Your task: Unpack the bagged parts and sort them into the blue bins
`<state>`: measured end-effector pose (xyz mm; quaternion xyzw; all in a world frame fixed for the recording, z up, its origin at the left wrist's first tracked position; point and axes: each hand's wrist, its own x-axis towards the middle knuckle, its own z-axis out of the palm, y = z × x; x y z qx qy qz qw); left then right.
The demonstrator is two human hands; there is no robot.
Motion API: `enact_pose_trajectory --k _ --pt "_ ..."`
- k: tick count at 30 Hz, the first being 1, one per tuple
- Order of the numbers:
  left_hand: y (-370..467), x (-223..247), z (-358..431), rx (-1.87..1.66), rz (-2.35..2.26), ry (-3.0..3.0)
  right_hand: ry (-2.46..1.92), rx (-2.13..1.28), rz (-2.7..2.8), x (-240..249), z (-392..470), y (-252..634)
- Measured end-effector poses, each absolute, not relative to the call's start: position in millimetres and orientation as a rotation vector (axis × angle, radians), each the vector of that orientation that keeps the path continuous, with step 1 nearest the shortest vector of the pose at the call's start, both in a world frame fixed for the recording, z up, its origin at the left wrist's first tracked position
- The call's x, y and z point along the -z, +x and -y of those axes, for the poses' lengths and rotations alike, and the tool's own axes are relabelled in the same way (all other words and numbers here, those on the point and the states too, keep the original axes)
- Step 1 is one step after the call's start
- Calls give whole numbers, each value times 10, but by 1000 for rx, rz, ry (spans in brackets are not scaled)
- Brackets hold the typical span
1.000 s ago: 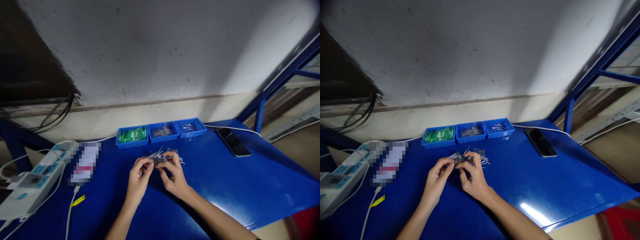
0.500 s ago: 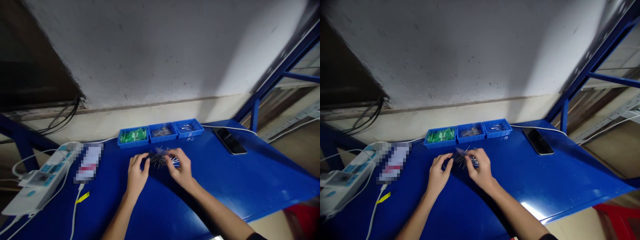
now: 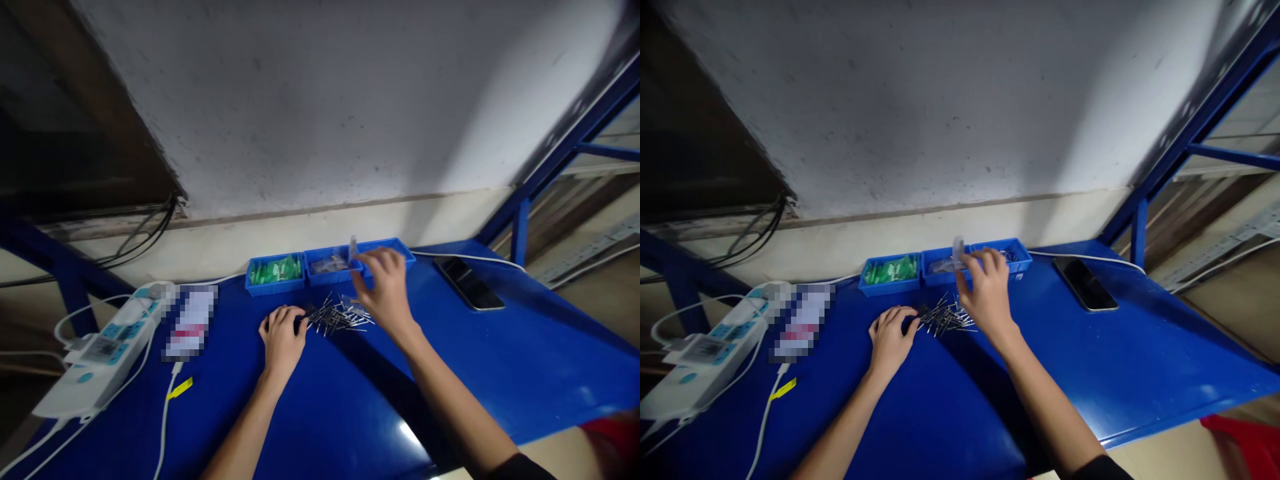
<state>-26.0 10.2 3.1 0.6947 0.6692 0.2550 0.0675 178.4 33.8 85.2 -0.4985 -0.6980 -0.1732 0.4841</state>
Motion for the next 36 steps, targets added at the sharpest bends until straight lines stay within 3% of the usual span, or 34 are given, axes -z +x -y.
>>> enact_pose_trajectory --k 7,11,20,28,31,36 --pt "-237 13 -92 -758 -2038 2161 -1364 -131 1996 -148 -292 1534" --pt "-254 58 -102 -804 -2011 2164 -1285 -206 2031 -161 -215 1458" --pt "-348 -27 -81 -1464 -1478 1624 -1293 -676 1875 -271 -118 1371" --pt "-181 -125 79 -1434 -1010 1052 -1100 -1179 1671 -235 -6 1260" --pt "-163 -144 74 -1436 -1103 955 -1129 -1073 1558 -195 -27 1276" --pt "-115 -170 84 -1231 -1089 765 -1073 -552 1684 -163 -19 1329"
